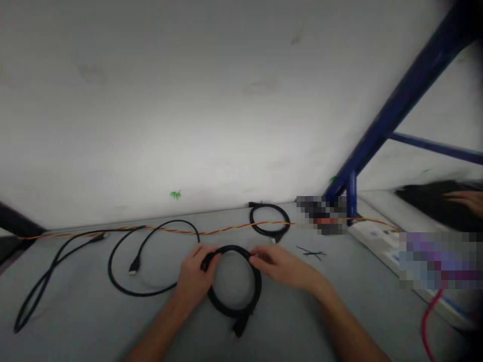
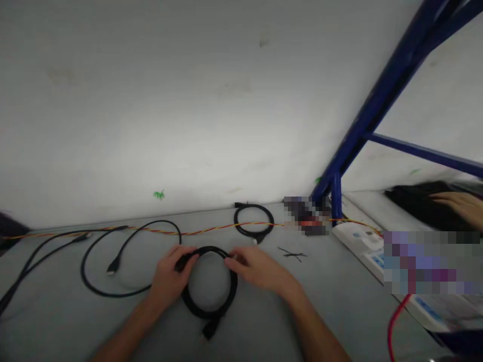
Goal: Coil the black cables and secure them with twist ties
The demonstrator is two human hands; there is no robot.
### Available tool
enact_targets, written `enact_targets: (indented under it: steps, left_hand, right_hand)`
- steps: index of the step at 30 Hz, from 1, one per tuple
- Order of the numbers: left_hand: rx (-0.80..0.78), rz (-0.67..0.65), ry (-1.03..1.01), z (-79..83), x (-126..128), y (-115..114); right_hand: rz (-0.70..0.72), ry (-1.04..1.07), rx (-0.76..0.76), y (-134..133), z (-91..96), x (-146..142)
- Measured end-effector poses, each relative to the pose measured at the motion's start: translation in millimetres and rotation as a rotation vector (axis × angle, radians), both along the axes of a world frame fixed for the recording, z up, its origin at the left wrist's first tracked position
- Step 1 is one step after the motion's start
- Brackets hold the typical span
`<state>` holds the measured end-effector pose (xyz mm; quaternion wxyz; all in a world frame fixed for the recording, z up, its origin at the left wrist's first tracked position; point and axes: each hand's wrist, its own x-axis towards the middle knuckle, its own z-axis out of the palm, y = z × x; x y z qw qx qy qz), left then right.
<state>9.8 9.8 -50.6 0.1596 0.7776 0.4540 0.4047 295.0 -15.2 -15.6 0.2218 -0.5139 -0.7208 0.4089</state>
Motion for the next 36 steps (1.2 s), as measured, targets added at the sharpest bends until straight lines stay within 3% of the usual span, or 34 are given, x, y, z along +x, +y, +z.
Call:
enact_targets:
  steps: [7,11,13,15,22,36]
  left_hand:
    - [0.092,0.031,0.028,8.4,1.3,-3.7]
    - [0.176,-0.214,0.141,25.3,12.1,-25.6]
    - [0.114,-0.351,0.184,28.3,21.5,-40.4]
    - [-0.001,-0.401,0.206,25.7,31.0,-53.0]
    - [-0.276,-0.363,0.181,13.4,40.8,-59.7]
    - [-0.297,-0.334,0.201,19.4,40.1,-59.6]
  right_hand:
    - [-0.081,-0.072,0.049,1.6,-13.3,-13.3]
    - [-0.110,-0.080,0.063,2.0,-16.6,-15.1]
    - [-0.092,-0.116,0.066,2.0,-16.5,-15.8]
    - [-0.077,-0.173,0.068,1.8,-15.5,-16.4]
    - [-0.055,-0.261,0.089,-0.7,-11.3,-18.3]
    - [-0.033,-0.294,0.080,0.7,-14.5,-15.7]
